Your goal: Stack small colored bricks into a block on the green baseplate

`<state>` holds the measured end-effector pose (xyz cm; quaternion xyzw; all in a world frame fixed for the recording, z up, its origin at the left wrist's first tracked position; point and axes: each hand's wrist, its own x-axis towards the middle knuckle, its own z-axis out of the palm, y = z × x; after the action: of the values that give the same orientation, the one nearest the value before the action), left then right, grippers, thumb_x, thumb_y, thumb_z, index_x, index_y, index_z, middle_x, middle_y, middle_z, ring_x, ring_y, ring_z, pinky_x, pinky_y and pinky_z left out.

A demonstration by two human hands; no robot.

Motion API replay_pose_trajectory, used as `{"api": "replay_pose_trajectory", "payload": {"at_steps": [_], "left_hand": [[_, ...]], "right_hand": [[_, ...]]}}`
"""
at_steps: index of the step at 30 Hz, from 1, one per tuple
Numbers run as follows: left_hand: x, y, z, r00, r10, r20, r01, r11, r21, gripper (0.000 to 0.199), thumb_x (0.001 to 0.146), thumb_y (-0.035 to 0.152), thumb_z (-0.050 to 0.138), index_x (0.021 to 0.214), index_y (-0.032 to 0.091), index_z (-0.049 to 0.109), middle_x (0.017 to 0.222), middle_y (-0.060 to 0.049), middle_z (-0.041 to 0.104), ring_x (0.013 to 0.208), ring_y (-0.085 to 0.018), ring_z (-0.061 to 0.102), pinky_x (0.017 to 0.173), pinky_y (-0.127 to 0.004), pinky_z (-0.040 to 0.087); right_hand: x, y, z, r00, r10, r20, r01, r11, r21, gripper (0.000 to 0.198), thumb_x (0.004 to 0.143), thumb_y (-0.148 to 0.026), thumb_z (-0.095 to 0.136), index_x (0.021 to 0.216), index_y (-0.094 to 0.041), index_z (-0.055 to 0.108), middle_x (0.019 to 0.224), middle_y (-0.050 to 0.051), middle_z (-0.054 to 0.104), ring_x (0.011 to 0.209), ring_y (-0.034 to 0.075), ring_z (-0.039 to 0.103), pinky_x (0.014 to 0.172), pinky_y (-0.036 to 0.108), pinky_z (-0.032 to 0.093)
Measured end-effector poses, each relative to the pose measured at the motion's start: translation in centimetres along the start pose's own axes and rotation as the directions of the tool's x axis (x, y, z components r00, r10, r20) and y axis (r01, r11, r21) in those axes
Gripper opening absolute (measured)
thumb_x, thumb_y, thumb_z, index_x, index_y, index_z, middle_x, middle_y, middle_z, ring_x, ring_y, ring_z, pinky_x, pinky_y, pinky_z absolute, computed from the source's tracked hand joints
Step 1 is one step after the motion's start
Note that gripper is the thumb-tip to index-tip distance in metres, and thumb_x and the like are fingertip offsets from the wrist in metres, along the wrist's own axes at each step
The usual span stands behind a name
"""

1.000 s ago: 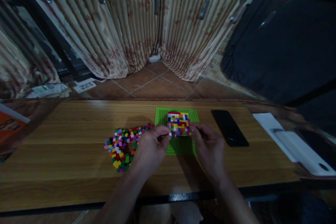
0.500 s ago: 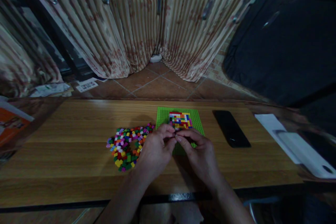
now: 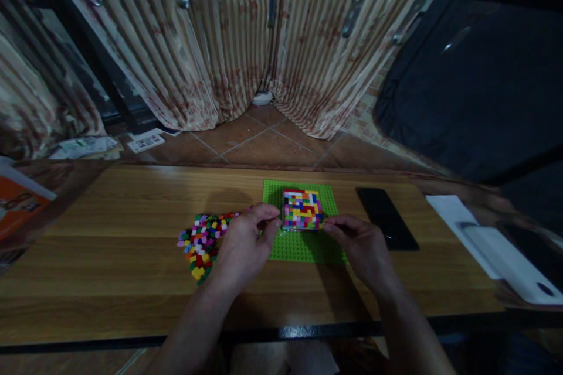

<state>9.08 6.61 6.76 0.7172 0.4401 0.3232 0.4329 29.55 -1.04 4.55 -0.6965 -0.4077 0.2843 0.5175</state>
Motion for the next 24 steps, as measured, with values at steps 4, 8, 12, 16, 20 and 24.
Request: {"api": "replay_pose_trajectory", "payload": {"at_steps": [4, 8, 12, 16, 20, 24], "left_hand": [[0.07, 0.19, -0.02, 1.0, 0.001, 0.014, -0.001, 1.0, 0.016, 0.016, 0.085, 0.023, 0.057, 0.096, 0.019, 0.068, 0.091, -0.002, 0.073, 0.083, -0.015, 0.067, 0.077, -0.026, 0.051], [0.1, 0.18, -0.21, 1.0, -0.02, 0.003, 0.02, 1.0, 0.011, 0.015, 0.084, 0.023, 0.058, 0.095, 0.019, 0.068, 0.091, -0.002, 0.073, 0.082, -0.015, 0.067, 0.076, -0.026, 0.051], [0.11, -0.07, -0.59, 0.999, -0.032, -0.012, 0.031, 0.999, -0.016, 0.017, 0.084, 0.024, 0.059, 0.096, 0.019, 0.069, 0.094, -0.002, 0.074, 0.084, -0.015, 0.067, 0.077, -0.025, 0.053], [0.16, -0.41, -0.92, 1.0, -0.008, -0.027, 0.008, 1.0, 0.005, 0.016, 0.084, 0.024, 0.059, 0.095, 0.019, 0.069, 0.094, -0.002, 0.074, 0.084, -0.015, 0.068, 0.079, -0.027, 0.053], [0.23, -0.41, -1.01, 0.999, -0.019, -0.026, 0.019, 1.0, 0.011, 0.017, 0.084, 0.024, 0.059, 0.096, 0.019, 0.069, 0.094, -0.002, 0.074, 0.085, -0.015, 0.068, 0.082, -0.028, 0.053], [0.27, -0.46, -1.01, 0.999, -0.016, -0.031, 0.017, 1.0, 0.011, 0.017, 0.084, 0.025, 0.059, 0.096, 0.019, 0.069, 0.094, -0.003, 0.074, 0.086, -0.016, 0.069, 0.082, -0.028, 0.054]], "right_hand": [[0.14, 0.03, 0.67, 0.998, 0.059, -0.014, -0.058, 0.998, 0.038, 0.024, 0.065, -0.041, 0.077, 0.075, -0.02, 0.073, 0.076, 0.003, 0.073, 0.073, 0.019, 0.065, 0.069, 0.032, 0.051], [0.41, 0.02, 0.72, 0.996, 0.086, -0.027, -0.084, 0.995, 0.059, 0.025, 0.061, -0.04, 0.078, 0.072, -0.019, 0.072, 0.073, 0.003, 0.072, 0.07, 0.018, 0.064, 0.066, 0.03, 0.05], [0.58, -0.14, 0.7, 0.995, 0.097, -0.031, -0.095, 0.994, 0.054, 0.026, 0.059, -0.041, 0.079, 0.069, -0.018, 0.071, 0.068, 0.002, 0.07, 0.064, 0.015, 0.061, 0.06, 0.027, 0.046], [0.66, -0.18, 0.68, 0.992, 0.12, -0.036, -0.117, 0.989, 0.085, 0.029, 0.055, -0.042, 0.08, 0.066, -0.017, 0.071, 0.062, 0.001, 0.067, 0.057, 0.013, 0.056, 0.055, 0.026, 0.043], [0.57, -0.03, 0.83, 0.989, 0.14, -0.04, -0.135, 0.985, 0.109, 0.029, 0.056, -0.042, 0.08, 0.067, -0.017, 0.07, 0.061, 0.001, 0.065, 0.055, 0.012, 0.054, 0.052, 0.025, 0.041], [0.27, -0.04, 1.22, 0.99, 0.116, -0.08, -0.107, 0.989, 0.104, 0.028, 0.058, -0.041, 0.079, 0.066, -0.017, 0.069, 0.058, 0.0, 0.063, 0.054, 0.012, 0.053, 0.051, 0.025, 0.041]]}}
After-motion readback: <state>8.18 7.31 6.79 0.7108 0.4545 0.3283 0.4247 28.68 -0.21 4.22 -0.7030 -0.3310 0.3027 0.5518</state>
